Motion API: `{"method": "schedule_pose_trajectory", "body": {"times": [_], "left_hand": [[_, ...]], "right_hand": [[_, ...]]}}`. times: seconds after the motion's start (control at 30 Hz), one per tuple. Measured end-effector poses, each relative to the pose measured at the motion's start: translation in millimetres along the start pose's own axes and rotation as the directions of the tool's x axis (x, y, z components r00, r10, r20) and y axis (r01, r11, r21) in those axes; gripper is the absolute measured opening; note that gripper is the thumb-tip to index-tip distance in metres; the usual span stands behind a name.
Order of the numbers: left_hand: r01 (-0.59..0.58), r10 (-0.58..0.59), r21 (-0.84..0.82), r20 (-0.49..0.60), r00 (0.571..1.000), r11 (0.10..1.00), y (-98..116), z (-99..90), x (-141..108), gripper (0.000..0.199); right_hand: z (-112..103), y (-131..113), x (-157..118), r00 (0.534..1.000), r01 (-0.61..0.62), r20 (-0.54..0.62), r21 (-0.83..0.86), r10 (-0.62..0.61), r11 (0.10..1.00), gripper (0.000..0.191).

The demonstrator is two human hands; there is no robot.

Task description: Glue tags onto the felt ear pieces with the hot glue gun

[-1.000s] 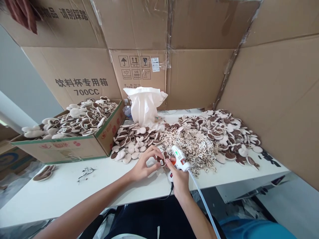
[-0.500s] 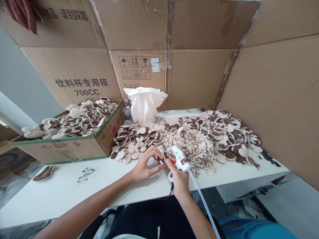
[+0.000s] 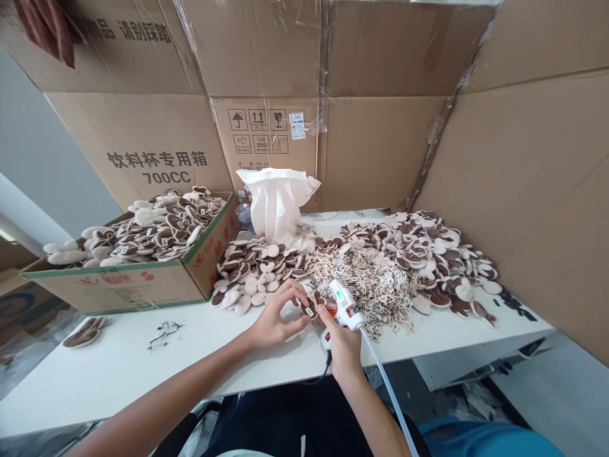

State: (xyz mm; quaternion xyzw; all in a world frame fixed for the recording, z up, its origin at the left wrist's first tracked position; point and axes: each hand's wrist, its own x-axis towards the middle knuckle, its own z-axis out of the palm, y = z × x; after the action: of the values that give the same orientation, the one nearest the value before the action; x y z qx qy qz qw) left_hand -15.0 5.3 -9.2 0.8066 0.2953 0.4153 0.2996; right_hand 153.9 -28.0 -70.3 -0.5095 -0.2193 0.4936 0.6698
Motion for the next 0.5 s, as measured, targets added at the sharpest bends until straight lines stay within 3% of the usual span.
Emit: {"method": "schedule_pose_trajectory", "body": {"times": [0.5], "left_hand": [[0.002,-0.002,0.000,-0.002,1.000,1.000,-3.3,0.3,-0.5,0.015]], "right_hand": [[-0.4,0.3,-0.6,1.000,-0.012,0.005,0.004,0.012,1.000,0.048]]}}
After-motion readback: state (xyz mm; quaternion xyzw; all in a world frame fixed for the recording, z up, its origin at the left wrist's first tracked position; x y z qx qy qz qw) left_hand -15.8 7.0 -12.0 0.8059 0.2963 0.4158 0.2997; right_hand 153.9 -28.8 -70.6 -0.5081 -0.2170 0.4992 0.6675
